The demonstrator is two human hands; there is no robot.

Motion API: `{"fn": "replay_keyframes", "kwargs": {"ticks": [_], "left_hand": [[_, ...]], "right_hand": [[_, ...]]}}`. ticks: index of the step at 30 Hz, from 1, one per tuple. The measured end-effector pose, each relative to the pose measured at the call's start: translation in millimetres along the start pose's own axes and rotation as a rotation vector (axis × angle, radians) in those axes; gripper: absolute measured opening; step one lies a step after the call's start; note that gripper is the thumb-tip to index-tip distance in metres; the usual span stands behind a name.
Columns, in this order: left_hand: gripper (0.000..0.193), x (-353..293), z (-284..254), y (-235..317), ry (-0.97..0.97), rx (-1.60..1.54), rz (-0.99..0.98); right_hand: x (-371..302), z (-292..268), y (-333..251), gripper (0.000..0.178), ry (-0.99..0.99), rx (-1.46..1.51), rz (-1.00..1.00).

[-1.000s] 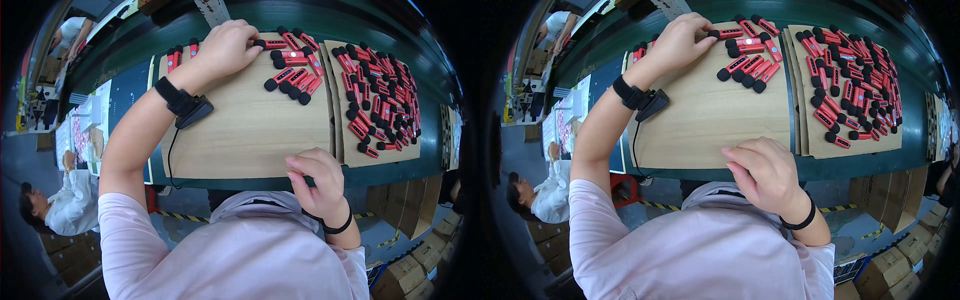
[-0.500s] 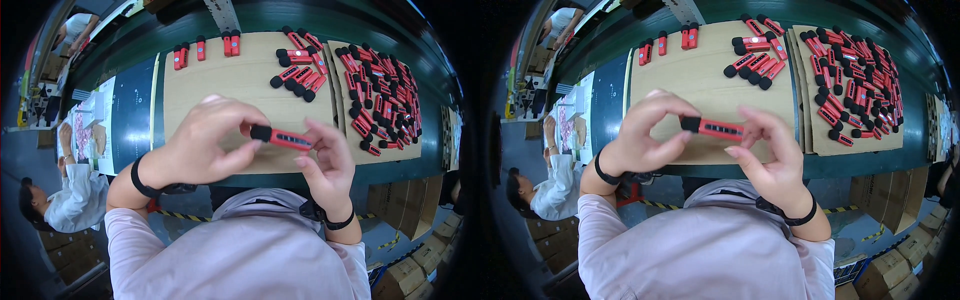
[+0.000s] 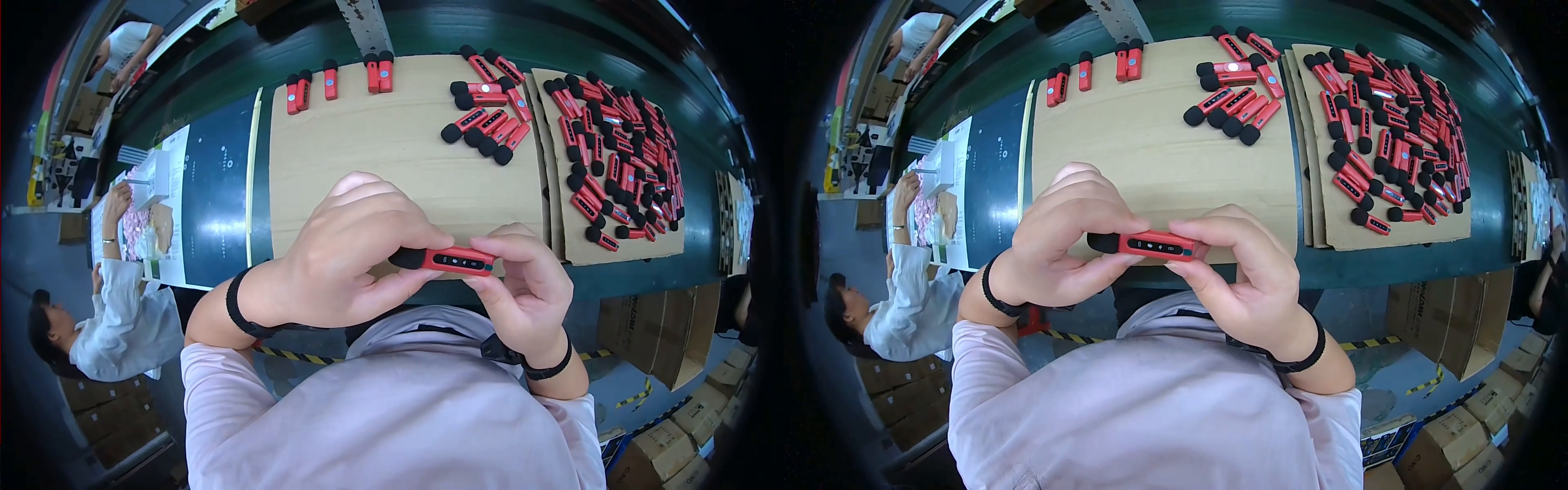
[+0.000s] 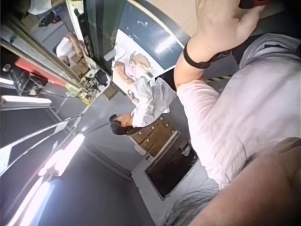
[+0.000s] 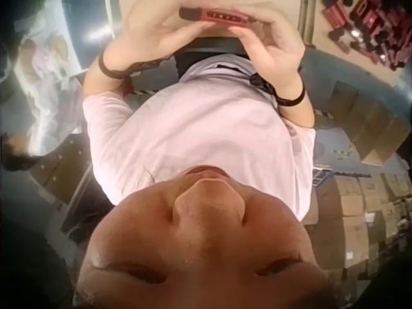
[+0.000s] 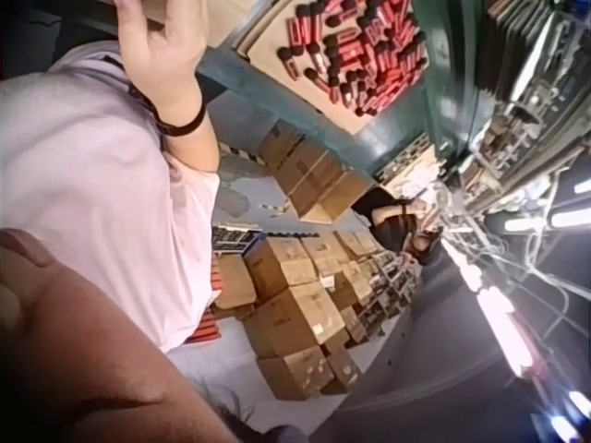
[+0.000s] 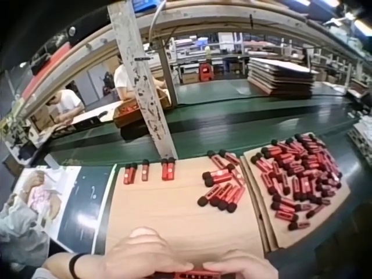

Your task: The person picks up a red microphone and a foam cover, fits the cover onto the microphone, and places the assembled unit onto a cardboard sheet. After repeating this with several red microphones, the person picks up and handles a white microphone.

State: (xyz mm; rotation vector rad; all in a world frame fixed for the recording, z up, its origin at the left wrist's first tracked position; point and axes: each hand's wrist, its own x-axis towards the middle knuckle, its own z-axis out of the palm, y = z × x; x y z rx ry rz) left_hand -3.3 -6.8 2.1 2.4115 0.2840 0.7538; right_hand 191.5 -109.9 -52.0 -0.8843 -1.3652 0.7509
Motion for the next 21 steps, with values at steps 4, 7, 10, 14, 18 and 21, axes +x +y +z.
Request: {"fn": "replay_keyframes", "kwargs": {"ticks": [4, 7, 10, 14, 18, 21], "left_hand": [[0.035, 0.9, 1.3, -0.4, 0.006, 0.034, 0.039], [0.037, 0.5, 3.2, -1.2, 0.02, 0.053, 0.071], [0.038, 0.3, 4.6, -2.2, 0.0, 0.096, 0.131], [0.033, 3.9, 1.7, 6.6, 0.002, -0.039, -0.043], [0.03, -5.6, -7.9, -2.2, -0.092, -0.312, -0.283], [0.03, -12.3, -9.2, -4.2, -0.117, -0.41, -0.381]], "right_hand": [[-0.4, 2.7, -4.4, 0.031, 0.037, 0.11, 0.084], [-1.0, 4.0, -8.1, 0.032, 0.086, 0.263, 0.219], [-3.6, -3.4, -3.0, 0.027, -0.092, 0.166, 0.23], [-1.8, -2.1, 0.2, 0.031, -0.037, -0.003, 0.041], [4.7, 0.3, 0.5, 0.033, -0.029, -0.179, -0.119], [4.8, -2.1, 5.5, 0.041, -0.107, -0.264, -0.221]]}}
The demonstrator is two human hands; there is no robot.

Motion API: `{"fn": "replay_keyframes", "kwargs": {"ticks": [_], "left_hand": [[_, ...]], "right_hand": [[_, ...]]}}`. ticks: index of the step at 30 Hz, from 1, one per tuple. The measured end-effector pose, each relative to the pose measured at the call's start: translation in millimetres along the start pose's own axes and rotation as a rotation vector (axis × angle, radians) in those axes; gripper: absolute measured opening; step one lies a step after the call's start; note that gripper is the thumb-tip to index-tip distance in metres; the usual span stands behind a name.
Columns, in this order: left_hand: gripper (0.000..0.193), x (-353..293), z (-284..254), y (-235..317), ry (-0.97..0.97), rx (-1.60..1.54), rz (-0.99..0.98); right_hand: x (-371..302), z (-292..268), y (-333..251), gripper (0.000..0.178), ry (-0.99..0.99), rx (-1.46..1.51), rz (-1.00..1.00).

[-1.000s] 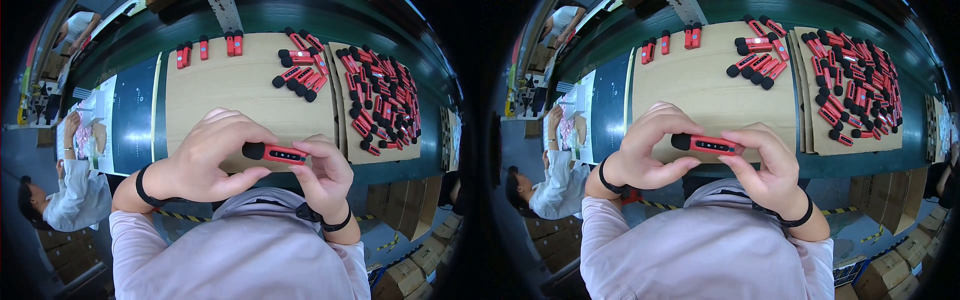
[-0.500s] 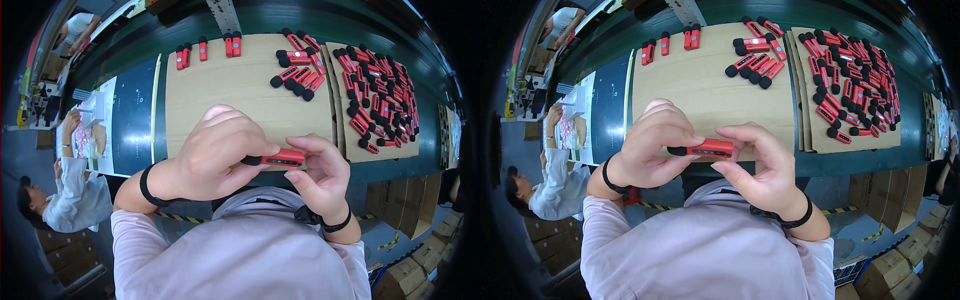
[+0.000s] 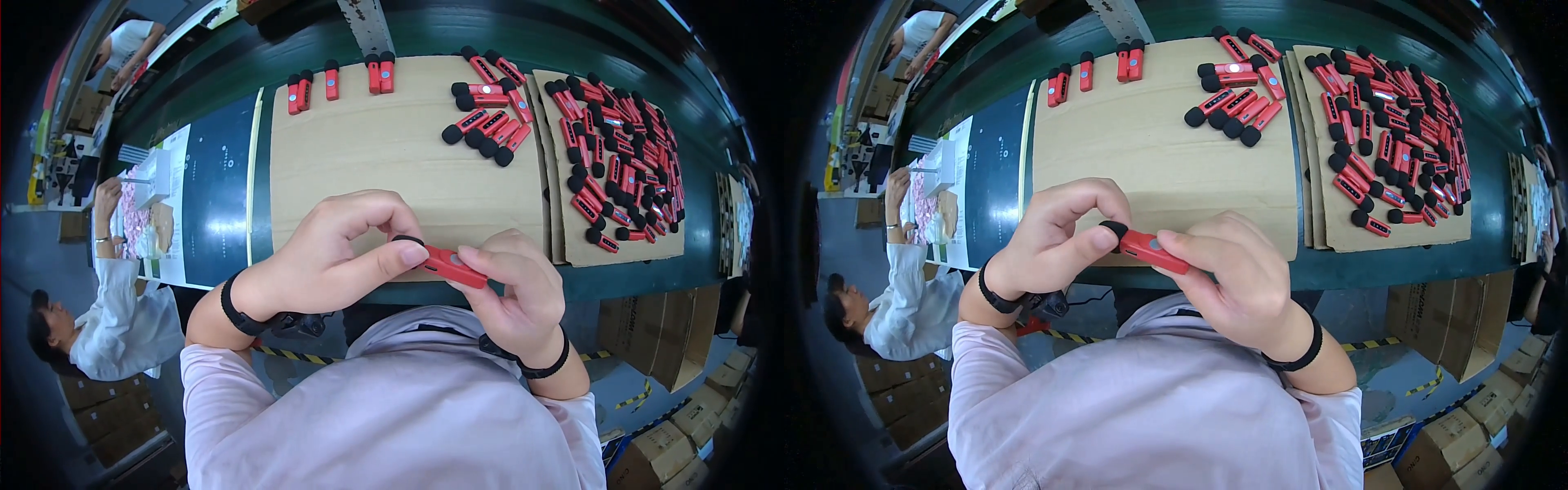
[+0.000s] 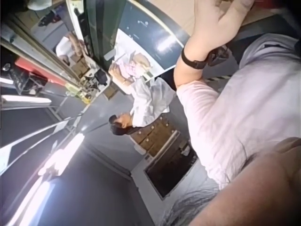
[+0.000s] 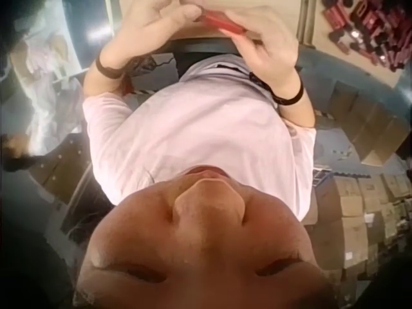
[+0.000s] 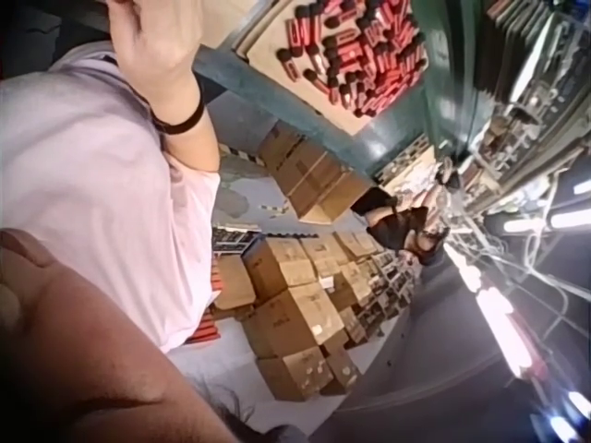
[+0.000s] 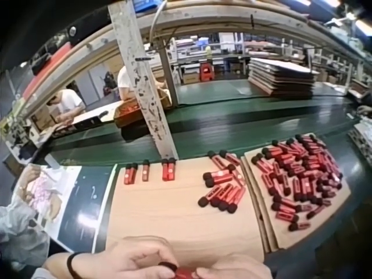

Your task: The person picks up a red microphone and a foam cover, fits the cover onto the microphone, and places the assembled unit onto a cardboard sheet. After repeating this with several red microphones, the person picks up and handles a white microphone.

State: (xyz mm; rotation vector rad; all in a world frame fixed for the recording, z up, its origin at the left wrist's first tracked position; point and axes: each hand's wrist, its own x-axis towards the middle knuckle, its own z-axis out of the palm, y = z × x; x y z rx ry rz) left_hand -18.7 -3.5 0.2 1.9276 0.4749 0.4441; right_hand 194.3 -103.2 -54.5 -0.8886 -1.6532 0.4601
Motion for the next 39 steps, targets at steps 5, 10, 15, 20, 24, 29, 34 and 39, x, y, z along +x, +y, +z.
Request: {"fn": "replay_keyframes", "kwargs": {"ticks": [5, 10, 15, 20, 24, 29, 34, 39], "left_hand": [[0.028, -6.1, 4.9, -3.2, 0.153, -0.025, -0.027], [0.026, -12.2, -3.9, -3.1, 0.242, 0.047, -0.078], [0.027, -21.0, -42.1, -36.9, 0.524, 0.065, -0.129], [0.025, -23.5, -97.6, -74.3, 0.595, 0.146, -0.254], [0.025, -16.4, -113.7, -89.4, 0.623, 0.218, -0.412], [0.027, -11.5, -118.7, -102.7, 0.581, 0.343, -0.515], [0.029, -9.0, -116.9, -110.4, 0.626, 0.422, -0.498], [0.028, -22.8, -117.2, -118.8, 0.712, 0.322, -0.462]], "right_hand": [[5.3, 6.8, -7.3, 0.056, 0.03, 0.024, 0.126], [-0.1, 2.5, -2.8, 0.059, -0.041, 0.005, 0.15], [-9.9, -3.9, 2.5, 0.051, 0.048, -0.032, 0.164], [-17.2, -16.5, 4.5, 0.045, 0.004, -0.049, 0.207], [-16.5, -19.6, 2.8, 0.04, -0.028, -0.069, 0.217], [-15.2, -23.0, 2.3, 0.037, -0.042, -0.097, 0.206], [-10.6, -29.9, 2.6, 0.036, 0.017, -0.162, 0.215], [15.2, -52.1, 4.9, 0.029, -0.117, -0.272, 0.25]]}}
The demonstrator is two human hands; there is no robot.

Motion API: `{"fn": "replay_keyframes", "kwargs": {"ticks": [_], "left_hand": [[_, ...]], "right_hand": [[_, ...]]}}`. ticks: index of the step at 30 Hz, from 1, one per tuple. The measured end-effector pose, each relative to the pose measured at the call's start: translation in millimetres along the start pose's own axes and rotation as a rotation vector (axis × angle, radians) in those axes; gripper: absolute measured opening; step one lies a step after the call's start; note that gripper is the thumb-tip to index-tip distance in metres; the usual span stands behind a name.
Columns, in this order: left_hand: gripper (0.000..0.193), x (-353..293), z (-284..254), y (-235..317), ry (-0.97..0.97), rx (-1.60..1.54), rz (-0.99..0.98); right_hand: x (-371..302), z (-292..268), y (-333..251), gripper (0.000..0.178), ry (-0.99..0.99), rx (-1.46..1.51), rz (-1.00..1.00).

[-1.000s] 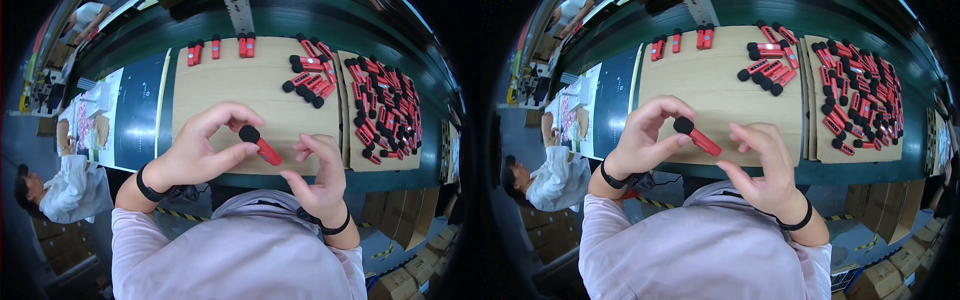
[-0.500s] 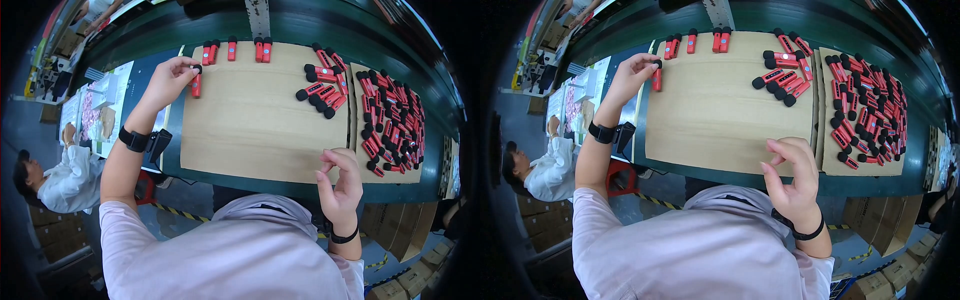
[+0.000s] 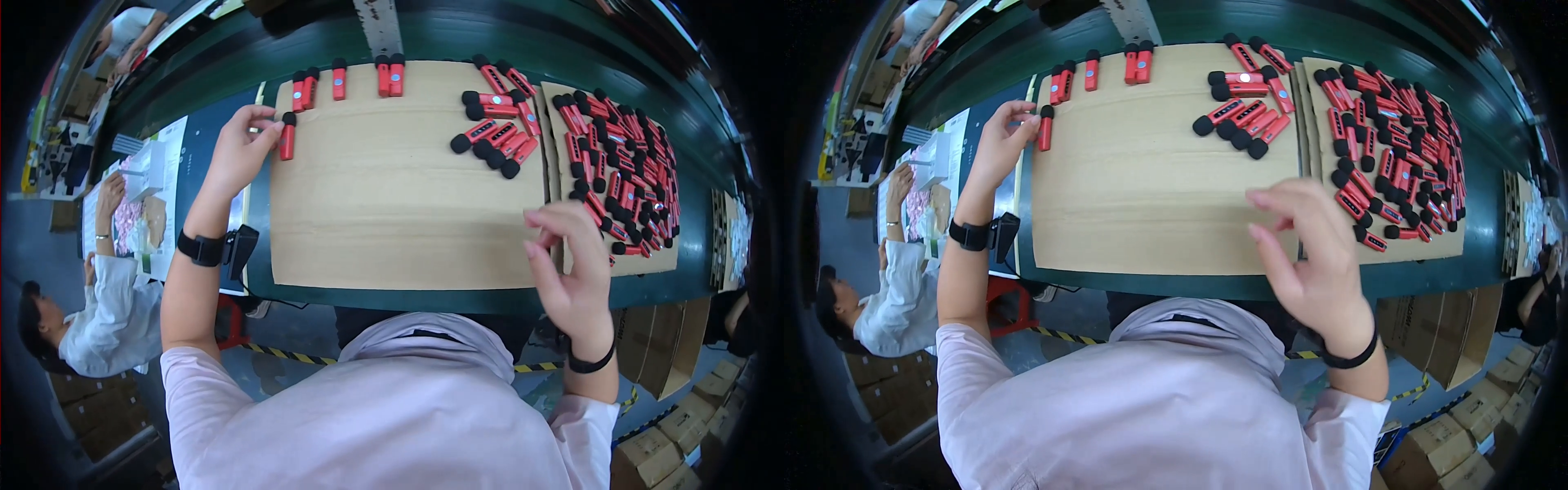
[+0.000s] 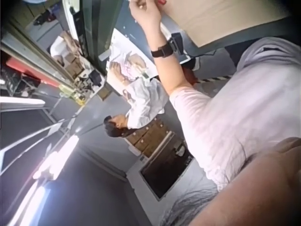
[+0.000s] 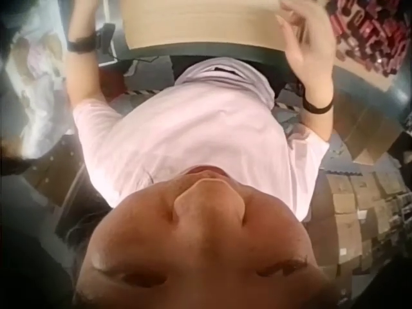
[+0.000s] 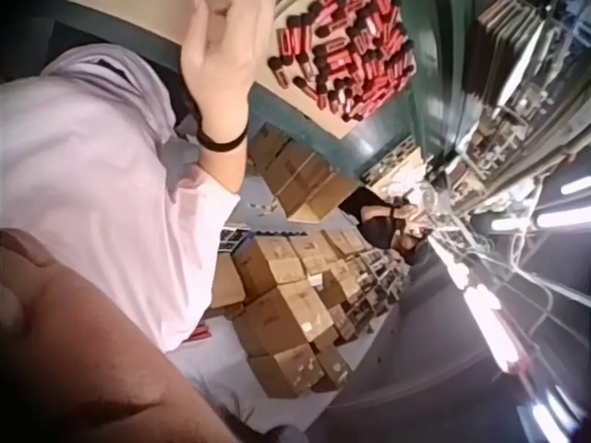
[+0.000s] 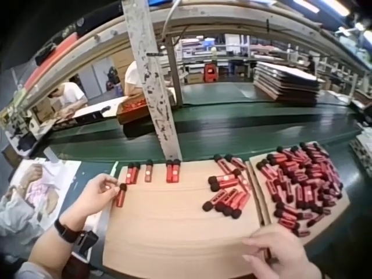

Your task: The person picks up a red microphone and a foam cover, fits the cover onto the microphone, and places the assembled unit onto a cardboard sheet. After repeating this with several red microphones, the person picks up and handles a white microphone.

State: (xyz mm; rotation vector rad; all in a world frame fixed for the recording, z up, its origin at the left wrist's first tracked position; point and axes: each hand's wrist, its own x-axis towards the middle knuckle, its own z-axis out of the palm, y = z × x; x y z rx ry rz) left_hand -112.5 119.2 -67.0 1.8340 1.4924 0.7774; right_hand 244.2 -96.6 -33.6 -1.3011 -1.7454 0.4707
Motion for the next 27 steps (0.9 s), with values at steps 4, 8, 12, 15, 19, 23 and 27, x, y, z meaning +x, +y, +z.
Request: {"fn": "replay_keyframes", "kwargs": {"ticks": [4, 8, 12, 15, 19, 23, 27], "left_hand": [[0.028, -11.5, 1.4, 11.7, 0.078, 0.172, 0.119], [0.028, -27.0, 13.4, 49.9, 0.047, 0.214, 0.279], [0.027, -23.7, 31.9, 92.7, -0.068, 0.17, 0.498], [0.024, -13.2, 44.2, 127.5, -0.194, 0.176, 0.481], [0.022, 10.2, 70.5, 148.0, -0.321, 0.183, 0.5], [0.022, 34.9, 94.5, 156.0, -0.405, 0.19, 0.5], [0.02, 42.5, 102.9, 155.4, -0.425, 0.186, 0.472]], "right_hand": [[34.2, -17.9, 20.1, 0.026, -0.051, -0.145, 0.006], [79.5, -28.9, 52.1, 0.022, -0.103, -0.311, 0.13], [126.8, -22.6, 100.5, 0.025, -0.102, -0.428, 0.077], [157.6, -10.1, 116.1, 0.038, -0.078, -0.65, 0.131], [186.6, 7.9, 113.7, 0.053, -0.184, -0.633, 0.398], [191.7, 15.9, 117.8, 0.057, -0.309, -0.551, 0.391], [191.5, 19.2, 119.6, 0.05, -0.298, -0.473, 0.283]]}}
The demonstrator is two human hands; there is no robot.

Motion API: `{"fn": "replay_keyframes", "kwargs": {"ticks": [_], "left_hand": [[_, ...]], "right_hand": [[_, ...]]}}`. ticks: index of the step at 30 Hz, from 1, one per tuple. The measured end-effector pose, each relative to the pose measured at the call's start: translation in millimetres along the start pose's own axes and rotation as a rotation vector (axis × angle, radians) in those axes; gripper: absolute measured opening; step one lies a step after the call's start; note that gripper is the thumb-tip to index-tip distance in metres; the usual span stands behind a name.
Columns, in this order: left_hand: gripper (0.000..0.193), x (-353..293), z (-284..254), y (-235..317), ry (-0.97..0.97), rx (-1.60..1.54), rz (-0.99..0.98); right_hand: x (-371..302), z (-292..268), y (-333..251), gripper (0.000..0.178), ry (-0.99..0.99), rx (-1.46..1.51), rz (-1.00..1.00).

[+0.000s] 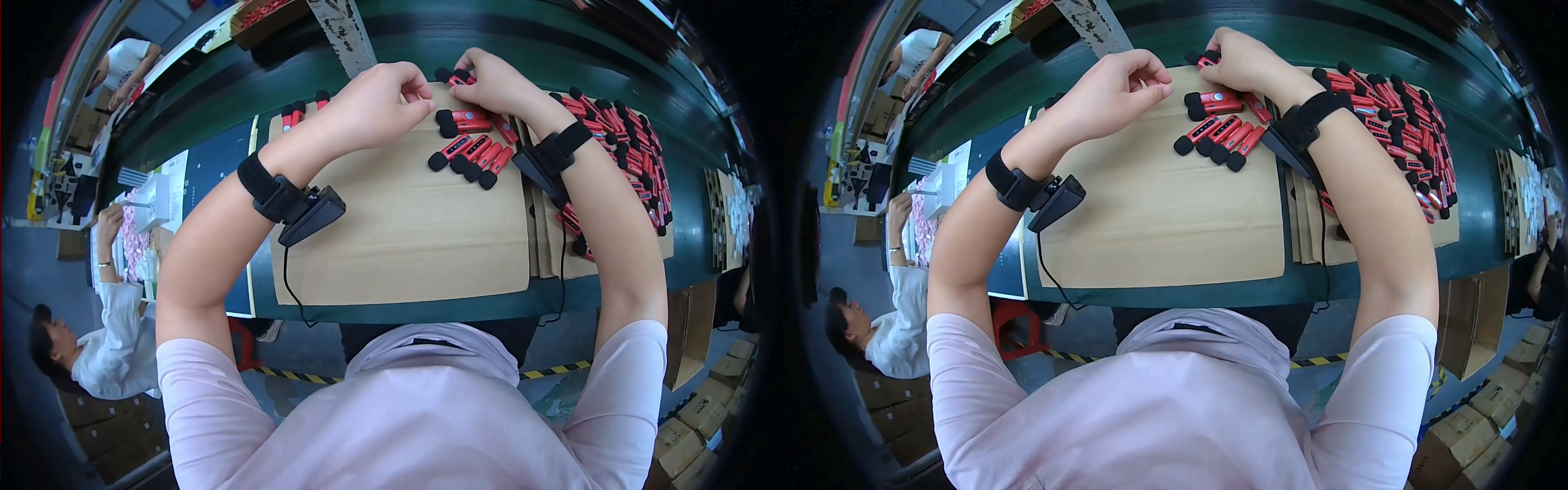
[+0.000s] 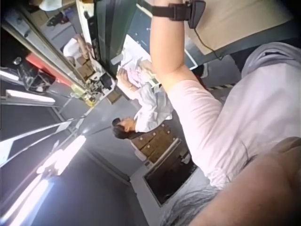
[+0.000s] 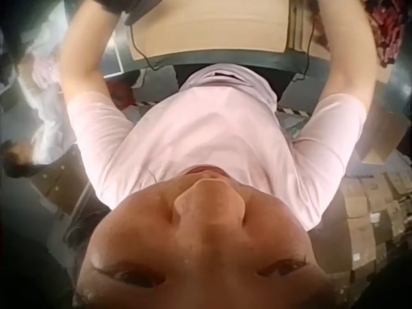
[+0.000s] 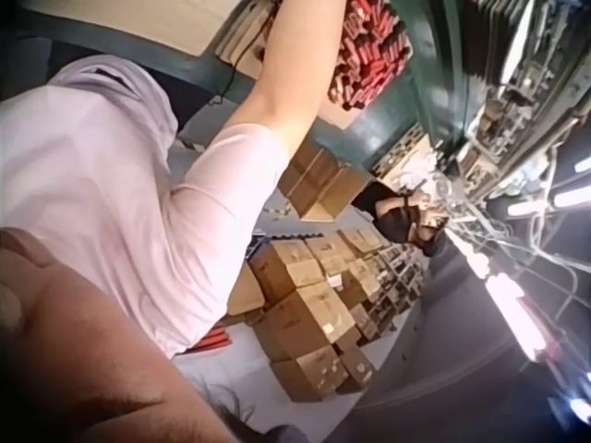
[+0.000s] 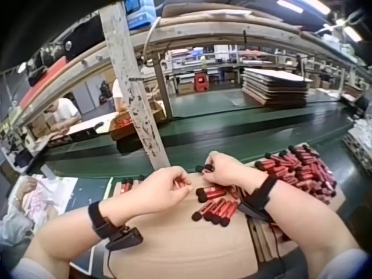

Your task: The person picks up a red microphone and a foam cover, fits the cover onto the microphone, and places the assembled unit onto a cardboard sheet. After repeating this with several red microphones, the person picks up and handles a white microphone.

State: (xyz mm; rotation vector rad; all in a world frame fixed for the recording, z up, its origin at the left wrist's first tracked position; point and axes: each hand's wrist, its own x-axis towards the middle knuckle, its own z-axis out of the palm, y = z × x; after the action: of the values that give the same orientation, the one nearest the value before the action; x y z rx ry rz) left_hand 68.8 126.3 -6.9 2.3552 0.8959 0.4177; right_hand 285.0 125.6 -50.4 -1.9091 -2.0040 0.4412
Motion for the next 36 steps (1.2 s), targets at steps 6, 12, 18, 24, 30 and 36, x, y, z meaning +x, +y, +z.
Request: {"fn": "replay_keyframes", "kwargs": {"ticks": [6, 12, 18, 24, 30, 36], "left_hand": [[0.021, -26.6, 1.6, 6.9, 0.286, 0.045, 0.143], [0.036, -103.8, 6.4, 33.4, 0.163, 0.029, 0.45], [0.032, -167.9, 25.7, 37.2, 0.152, -0.235, 0.228], [0.028, -186.5, 54.0, 37.2, 0.307, -0.363, 0.128], [0.025, -194.9, 56.8, 44.0, 0.342, -0.423, 0.088], [0.027, -197.6, 56.5, 46.5, 0.31, -0.459, 0.08]], "right_hand": [[-40.2, -16.9, -24.9, 0.033, -0.158, 0.804, -0.044], [-135.6, -2.3, -62.3, 0.042, -0.574, 1.169, -0.122], [-202.7, 25.2, -59.9, 0.048, -0.487, 1.305, -0.154], [-226.2, 36.2, -75.4, 0.041, -0.216, 1.494, 0.112], [-235.3, 49.1, -92.7, 0.034, -0.096, 1.387, 0.142], [-235.4, 49.7, -87.7, 0.028, 0.094, 1.142, -0.227]]}}
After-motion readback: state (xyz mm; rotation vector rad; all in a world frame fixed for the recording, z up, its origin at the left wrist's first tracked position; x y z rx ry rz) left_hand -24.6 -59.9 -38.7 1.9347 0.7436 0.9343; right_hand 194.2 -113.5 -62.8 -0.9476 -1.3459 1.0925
